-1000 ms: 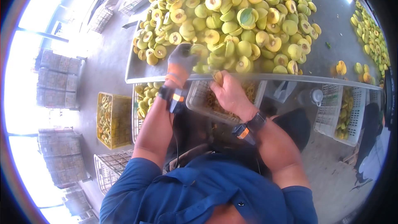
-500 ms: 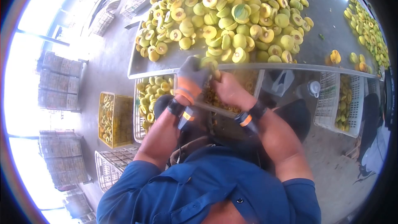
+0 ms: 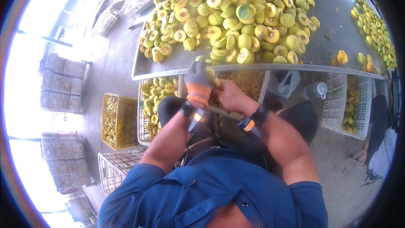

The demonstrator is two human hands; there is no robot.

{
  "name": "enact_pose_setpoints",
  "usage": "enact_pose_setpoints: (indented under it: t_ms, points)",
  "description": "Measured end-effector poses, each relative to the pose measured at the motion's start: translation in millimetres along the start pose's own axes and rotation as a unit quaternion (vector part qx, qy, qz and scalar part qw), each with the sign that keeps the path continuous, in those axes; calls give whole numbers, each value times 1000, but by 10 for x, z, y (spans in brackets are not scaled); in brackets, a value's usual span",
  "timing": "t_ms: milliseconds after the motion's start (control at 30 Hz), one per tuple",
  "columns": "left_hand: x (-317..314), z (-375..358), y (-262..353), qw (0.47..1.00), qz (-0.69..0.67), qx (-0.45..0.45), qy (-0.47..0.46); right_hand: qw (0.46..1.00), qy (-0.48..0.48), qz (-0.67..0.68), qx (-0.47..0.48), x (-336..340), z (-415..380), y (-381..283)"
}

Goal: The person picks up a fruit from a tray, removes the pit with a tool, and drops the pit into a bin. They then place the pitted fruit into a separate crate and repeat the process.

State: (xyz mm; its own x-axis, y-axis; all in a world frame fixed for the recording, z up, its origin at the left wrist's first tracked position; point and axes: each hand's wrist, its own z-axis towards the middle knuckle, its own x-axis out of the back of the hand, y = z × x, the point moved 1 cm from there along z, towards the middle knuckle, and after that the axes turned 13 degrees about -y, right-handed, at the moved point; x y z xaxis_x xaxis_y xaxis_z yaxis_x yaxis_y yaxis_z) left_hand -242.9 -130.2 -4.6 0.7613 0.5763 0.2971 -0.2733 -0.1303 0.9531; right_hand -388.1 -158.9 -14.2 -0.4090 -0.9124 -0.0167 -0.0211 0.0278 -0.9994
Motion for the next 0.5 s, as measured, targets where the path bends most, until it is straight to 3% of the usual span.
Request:
enact_pose_setpoints:
  t_ms: [33,233,300,367,433,500]
  points:
    - [15,3,10,1000,11,18,-9,991,-53,85,-87,25,-59,-136]
    - [-4,-117,229,995,95,9,-23,971,-107,156,-148,43,-42,-19]
    - [-22,-123,220,986,164,-16,-25,998,-21,40,-35,-55,-59,-54]
    - [-29,-131,101,961,267,-59,-32,1000,21,-9,14,-118,-89,-48]
    - [-1,-89,15,977,199,-38,-68,1000,21,12,-3,-118,-95,-35]
    - [27,-27,-139,986,128,-47,-92,979,-49,155,-126,49,-128,-131]
